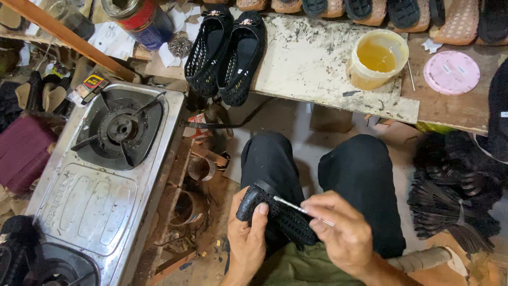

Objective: The person applies a liquid adhesive to the edge of a black shoe sole using a small metal tool, then presses the sole edges together to bond them. The person repeats the application and pressing steps on the same sole throughout the clip.

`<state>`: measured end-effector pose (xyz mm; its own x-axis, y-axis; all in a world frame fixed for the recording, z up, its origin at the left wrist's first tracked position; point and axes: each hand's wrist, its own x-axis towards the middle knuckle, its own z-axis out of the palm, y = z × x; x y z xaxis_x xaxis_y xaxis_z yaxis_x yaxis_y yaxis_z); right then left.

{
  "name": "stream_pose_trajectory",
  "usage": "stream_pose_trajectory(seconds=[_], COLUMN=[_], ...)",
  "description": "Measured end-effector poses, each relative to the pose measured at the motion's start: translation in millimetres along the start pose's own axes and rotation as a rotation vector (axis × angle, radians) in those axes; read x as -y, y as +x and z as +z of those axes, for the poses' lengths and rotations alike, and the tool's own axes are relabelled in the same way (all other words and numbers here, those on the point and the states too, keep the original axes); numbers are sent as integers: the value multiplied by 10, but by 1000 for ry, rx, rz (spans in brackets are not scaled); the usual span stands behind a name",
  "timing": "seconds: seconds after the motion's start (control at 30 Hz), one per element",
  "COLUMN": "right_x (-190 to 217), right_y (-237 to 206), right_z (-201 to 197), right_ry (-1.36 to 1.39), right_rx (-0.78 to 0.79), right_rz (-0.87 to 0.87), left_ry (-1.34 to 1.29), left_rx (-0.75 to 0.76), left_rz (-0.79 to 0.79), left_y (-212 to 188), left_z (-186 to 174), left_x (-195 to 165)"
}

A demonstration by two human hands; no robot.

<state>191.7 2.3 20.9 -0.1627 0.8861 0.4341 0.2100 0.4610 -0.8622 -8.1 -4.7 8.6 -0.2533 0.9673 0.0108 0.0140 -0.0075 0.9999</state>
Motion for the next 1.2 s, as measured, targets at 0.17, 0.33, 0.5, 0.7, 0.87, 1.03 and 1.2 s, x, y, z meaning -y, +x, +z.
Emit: stream_pose_trajectory(seconds=[0.17, 0.33, 0.5, 0.7, 0.87, 1.03, 1.2], right_x=[96, 127, 150, 221, 411, 549, 616], right_y=[65, 82, 127, 304, 404, 435, 313], right_z=[134, 129, 161, 73, -114, -306, -333], right_ry=[-65, -141, -173, -378, -446, -360, -177], right_rx=[-49, -46, 12, 109, 277, 317, 190], right_rz=[-154, -194, -185, -417, -340, -278, -182], left_ry=[40, 29, 20, 11, 16, 74, 98], left_rx=[11, 33, 20, 19, 44, 122, 123], left_rz=[-22, 10, -98, -55, -14, 145, 149], left_y=[-3, -1, -5, 0, -17, -71, -73], left_z=[11, 8, 0, -17, 5, 20, 20], left_x=[-2, -52, -92, -70, -52, -86, -128])
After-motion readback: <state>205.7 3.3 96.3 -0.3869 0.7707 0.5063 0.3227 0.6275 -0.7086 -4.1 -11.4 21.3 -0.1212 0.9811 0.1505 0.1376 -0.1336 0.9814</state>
